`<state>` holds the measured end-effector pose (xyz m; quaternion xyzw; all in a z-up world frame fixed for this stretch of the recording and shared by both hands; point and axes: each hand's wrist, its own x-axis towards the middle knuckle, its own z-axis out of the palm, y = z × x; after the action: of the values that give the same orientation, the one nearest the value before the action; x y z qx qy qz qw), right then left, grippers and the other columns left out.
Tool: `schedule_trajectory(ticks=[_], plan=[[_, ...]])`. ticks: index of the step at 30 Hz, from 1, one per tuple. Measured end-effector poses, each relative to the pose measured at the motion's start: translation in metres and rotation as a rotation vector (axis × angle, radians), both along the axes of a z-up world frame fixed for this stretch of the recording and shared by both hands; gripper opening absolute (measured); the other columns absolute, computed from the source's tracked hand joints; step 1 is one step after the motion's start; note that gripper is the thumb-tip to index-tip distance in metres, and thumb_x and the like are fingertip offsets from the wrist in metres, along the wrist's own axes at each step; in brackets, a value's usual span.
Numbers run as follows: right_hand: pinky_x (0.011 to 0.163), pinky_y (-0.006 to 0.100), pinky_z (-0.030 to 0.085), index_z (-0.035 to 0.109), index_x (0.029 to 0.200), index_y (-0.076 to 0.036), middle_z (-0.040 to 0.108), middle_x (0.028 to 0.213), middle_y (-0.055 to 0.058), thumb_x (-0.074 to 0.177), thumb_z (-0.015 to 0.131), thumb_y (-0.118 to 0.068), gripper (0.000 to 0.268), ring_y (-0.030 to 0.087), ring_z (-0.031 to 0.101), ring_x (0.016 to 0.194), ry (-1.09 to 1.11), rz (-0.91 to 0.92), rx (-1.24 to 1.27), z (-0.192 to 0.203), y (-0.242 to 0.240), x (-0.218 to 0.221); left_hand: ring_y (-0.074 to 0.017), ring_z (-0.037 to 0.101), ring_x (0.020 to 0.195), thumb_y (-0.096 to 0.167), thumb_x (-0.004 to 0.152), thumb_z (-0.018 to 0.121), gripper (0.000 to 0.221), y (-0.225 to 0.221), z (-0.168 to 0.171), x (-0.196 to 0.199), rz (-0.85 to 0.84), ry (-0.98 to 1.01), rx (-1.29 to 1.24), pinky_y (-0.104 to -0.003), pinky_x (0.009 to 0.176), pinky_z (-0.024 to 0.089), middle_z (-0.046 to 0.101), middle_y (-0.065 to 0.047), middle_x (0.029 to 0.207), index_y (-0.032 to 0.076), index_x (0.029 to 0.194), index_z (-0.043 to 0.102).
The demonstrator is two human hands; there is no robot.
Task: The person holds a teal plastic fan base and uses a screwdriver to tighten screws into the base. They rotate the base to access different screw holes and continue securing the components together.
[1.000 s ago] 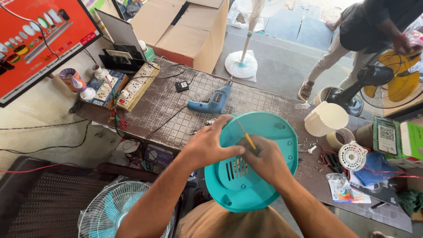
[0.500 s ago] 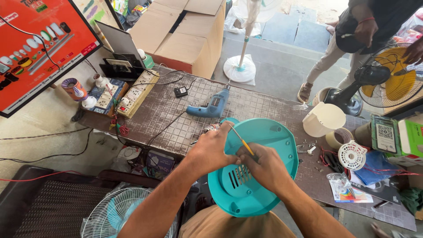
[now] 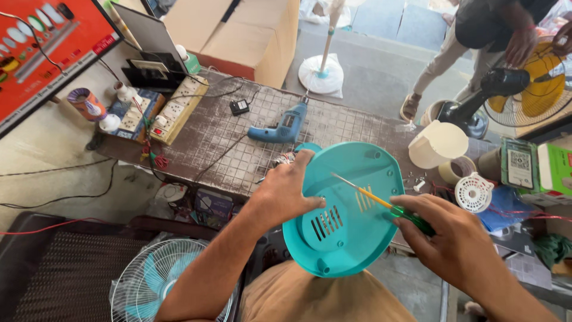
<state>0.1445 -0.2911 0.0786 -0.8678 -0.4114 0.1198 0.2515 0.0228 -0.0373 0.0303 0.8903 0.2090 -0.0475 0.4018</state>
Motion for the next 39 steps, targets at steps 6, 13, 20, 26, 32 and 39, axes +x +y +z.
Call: schedule_trajectory(ticks=[6,13,20,26,32,39], plan=[[0.06,0.037,0.057,0.075,0.102,-0.011,0.074,0.091,0.004,0.075,0.078,-0.013,0.028,0.025,0.071,0.075,-0.368,0.267,0.111,0.015,0.006,-0.017,-0.0431,0.07,0.105,0.032,0.071,0.086,0.088,-0.001,0.005,0.001,-0.002,-0.007,-0.029,-0.049,0.093,0.055,0.07,-0.026,0.108,0.01,0.14,0.037],[0.058,0.038,0.056,0.077,0.103,-0.012,0.075,0.089,0.004,0.072,0.078,-0.011,0.031,0.025,0.068,0.071,-0.363,0.274,0.068,0.013,0.005,-0.022,-0.0443,0.069,0.105,0.032,0.072,0.086,0.089,0.0,0.006,0.001,-0.001,0.022,-0.01,-0.05,0.093,0.055,0.069,-0.027,0.109,0.011,0.142,0.036],[0.059,0.041,0.056,0.076,0.1,-0.01,0.074,0.087,0.006,0.073,0.078,-0.013,0.028,0.027,0.07,0.07,-0.314,0.235,0.076,0.009,0.005,-0.022,-0.0439,0.068,0.107,0.032,0.07,0.086,0.092,0.0,0.001,0.002,-0.001,-0.007,-0.013,-0.049,0.095,0.054,0.069,-0.027,0.11,0.009,0.143,0.036],[0.054,0.041,0.056,0.077,0.104,-0.012,0.073,0.085,0.007,0.075,0.08,-0.018,0.031,0.029,0.07,0.062,-0.244,0.176,0.028,0.006,0.006,-0.027,-0.0438,0.068,0.108,0.034,0.07,0.087,0.094,0.0,0.0,0.002,0.01,0.0,-0.005,-0.049,0.096,0.053,0.069,-0.027,0.111,0.009,0.145,0.036],[0.052,0.042,0.055,0.077,0.105,-0.012,0.073,0.085,0.007,0.075,0.081,-0.021,0.032,0.028,0.07,0.057,-0.183,0.13,-0.02,0.008,0.009,-0.029,-0.0424,0.07,0.106,0.032,0.069,0.086,0.091,-0.002,0.004,0.001,0.017,-0.013,-0.038,-0.048,0.094,0.055,0.071,-0.027,0.109,0.009,0.144,0.039],[0.055,0.044,0.056,0.076,0.104,-0.01,0.072,0.085,0.009,0.079,0.078,-0.028,0.03,0.033,0.07,0.061,-0.224,0.106,-0.055,0.001,0.007,-0.031,-0.044,0.069,0.104,0.031,0.071,0.086,0.089,-0.004,-0.002,0.001,0.026,-0.035,-0.033,-0.05,0.093,0.054,0.07,-0.026,0.107,0.009,0.142,0.038]])
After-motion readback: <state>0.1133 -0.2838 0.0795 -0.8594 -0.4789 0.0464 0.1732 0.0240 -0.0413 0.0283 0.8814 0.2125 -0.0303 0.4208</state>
